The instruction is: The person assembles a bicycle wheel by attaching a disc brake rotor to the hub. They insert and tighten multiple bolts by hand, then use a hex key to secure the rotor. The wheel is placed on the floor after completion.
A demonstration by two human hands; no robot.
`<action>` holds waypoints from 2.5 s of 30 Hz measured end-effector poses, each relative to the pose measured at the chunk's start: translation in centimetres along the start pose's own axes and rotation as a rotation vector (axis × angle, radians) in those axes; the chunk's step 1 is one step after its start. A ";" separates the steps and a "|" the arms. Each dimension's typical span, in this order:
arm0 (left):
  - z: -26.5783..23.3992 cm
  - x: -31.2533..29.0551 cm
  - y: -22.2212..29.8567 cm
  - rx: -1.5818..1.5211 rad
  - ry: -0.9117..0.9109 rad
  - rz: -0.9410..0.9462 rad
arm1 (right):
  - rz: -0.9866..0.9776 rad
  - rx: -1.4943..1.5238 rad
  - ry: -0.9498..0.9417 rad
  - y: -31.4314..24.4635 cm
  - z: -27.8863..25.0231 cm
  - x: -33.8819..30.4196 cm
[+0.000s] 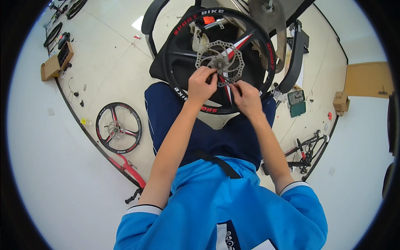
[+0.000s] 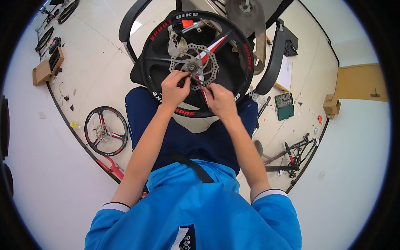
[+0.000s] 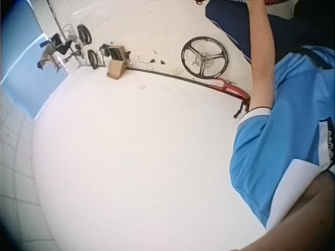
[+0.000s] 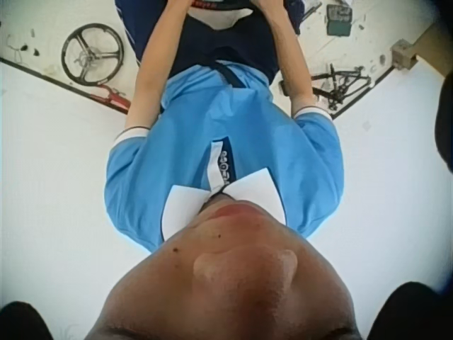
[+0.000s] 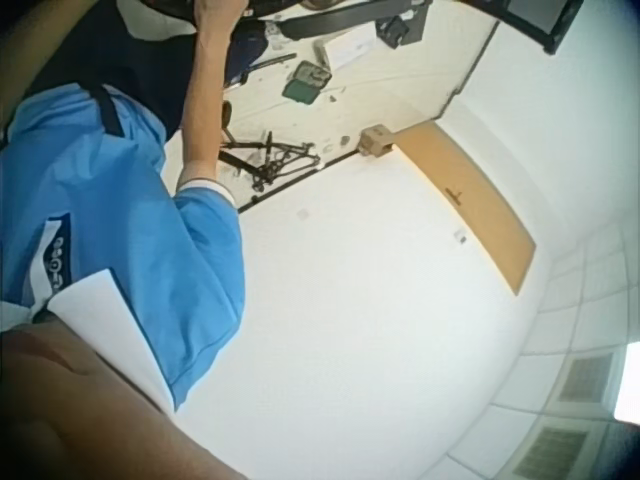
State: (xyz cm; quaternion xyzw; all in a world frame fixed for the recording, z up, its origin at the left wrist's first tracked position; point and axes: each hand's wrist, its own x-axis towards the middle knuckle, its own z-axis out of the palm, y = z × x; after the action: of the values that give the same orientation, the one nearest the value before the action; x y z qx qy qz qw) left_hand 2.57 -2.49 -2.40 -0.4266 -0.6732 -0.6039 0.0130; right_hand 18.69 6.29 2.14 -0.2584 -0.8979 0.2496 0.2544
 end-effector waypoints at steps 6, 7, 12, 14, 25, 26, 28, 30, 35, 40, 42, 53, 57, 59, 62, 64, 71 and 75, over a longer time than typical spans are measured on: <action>-0.2 -0.2 -0.4 0.022 -0.036 -0.013 | 0.211 0.230 0.169 -3.2 6.0 -3.6; -0.3 -0.1 -0.1 0.013 -0.047 -0.032 | 0.334 0.329 0.126 -3.5 6.6 -4.1; -1.0 0.5 0.6 -0.058 -0.075 -0.111 | 0.577 0.846 0.025 -2.6 6.3 -5.0; -2.2 1.2 0.4 -0.120 -0.028 -0.108 | 0.634 0.977 -0.078 -1.5 5.2 -4.9; -3.6 2.2 -4.4 -0.210 -0.144 -0.577 | 0.679 1.014 -0.368 -0.9 6.7 -4.2; -3.6 2.3 -4.4 -0.242 -0.157 -0.587 | 0.665 1.012 -0.363 -1.5 7.8 -3.9; -3.8 2.3 -4.7 -0.240 -0.152 -0.586 | 0.639 1.034 -0.311 -3.8 10.3 -2.5; -4.2 2.7 -4.5 -0.200 -0.189 -0.600 | 0.623 1.027 -0.250 -5.5 11.7 -1.0; -5.2 4.1 -3.5 -0.080 -0.281 -0.623 | 0.631 1.066 -0.109 -7.2 13.5 0.4; -6.4 4.2 -3.1 0.133 -0.408 -0.594 | 0.592 0.960 -0.274 -6.0 11.5 0.7; -6.7 3.0 -1.9 0.089 -0.393 -0.625 | 0.557 0.997 -0.332 -5.4 10.9 0.5; -5.8 -2.2 -0.2 -0.044 -0.195 -0.499 | 0.151 0.446 -0.209 -3.1 -0.3 5.1; -4.3 -2.8 -1.1 -0.648 0.130 -0.968 | 0.205 0.375 0.163 1.9 -3.0 11.3; -2.5 -2.9 -1.1 -0.939 0.360 -1.110 | 0.238 0.363 0.183 3.5 -1.9 13.2; -0.5 -3.1 -2.6 -1.303 0.667 -1.269 | 0.317 0.372 0.002 2.3 1.6 13.7; -0.1 -1.2 -0.8 -1.377 0.919 -1.369 | 0.377 0.267 -0.092 1.4 3.0 13.4; -1.8 1.0 -2.8 -1.555 1.048 -1.316 | 0.235 -0.092 0.028 -0.1 3.8 12.3; -2.0 3.0 -1.7 -1.442 1.186 -1.434 | 0.098 -0.140 0.135 0.0 4.2 12.0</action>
State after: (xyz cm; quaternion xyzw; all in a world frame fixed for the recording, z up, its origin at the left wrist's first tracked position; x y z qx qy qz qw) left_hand -1.36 -2.27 -1.60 0.4887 -0.1506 -0.8182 -0.2628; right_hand 7.37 12.03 2.91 -0.3354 -0.8802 0.1803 0.2832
